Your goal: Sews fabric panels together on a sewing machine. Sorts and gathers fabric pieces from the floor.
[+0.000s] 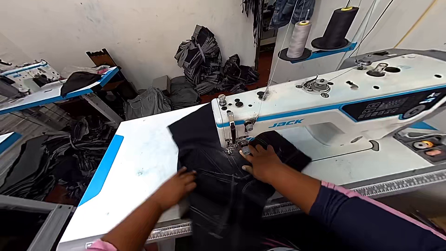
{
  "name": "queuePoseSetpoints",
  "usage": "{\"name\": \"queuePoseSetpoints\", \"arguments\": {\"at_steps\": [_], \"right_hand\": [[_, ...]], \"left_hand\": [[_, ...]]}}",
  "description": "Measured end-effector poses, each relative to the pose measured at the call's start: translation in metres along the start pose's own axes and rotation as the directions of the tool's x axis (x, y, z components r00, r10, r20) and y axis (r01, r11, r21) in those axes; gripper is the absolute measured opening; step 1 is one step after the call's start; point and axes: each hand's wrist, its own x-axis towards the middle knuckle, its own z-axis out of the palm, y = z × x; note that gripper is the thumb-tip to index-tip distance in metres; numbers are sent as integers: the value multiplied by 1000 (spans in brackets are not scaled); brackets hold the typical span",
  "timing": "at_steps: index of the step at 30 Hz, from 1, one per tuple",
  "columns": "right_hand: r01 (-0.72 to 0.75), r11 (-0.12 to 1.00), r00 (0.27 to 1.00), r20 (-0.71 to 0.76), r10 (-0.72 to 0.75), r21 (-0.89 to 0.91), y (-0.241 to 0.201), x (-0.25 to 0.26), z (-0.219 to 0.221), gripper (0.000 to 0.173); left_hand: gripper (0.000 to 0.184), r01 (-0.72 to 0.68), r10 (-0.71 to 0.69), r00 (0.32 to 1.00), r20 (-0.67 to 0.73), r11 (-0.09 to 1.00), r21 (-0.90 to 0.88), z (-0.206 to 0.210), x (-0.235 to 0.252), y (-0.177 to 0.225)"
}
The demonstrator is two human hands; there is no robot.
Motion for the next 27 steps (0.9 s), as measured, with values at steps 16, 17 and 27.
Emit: {"name": "queuePoseSetpoints", "arguments": {"at_steps": [16, 17, 27], "right_hand": [[170, 972, 977, -156, -144, 162, 1, -22, 59, 62], [177, 972, 973, -176, -149, 154, 3, -20, 59, 61], [195, 974, 946, -284, -157, 112, 15, 21, 40, 57]], "left_hand": [[21, 6, -118, 919, -377, 958, -285, 56, 81, 83], [20, 3, -115, 914, -390, 961, -277, 57, 84, 80], [12, 51, -159, 903, -400, 962, -267, 51, 117, 43]]}}
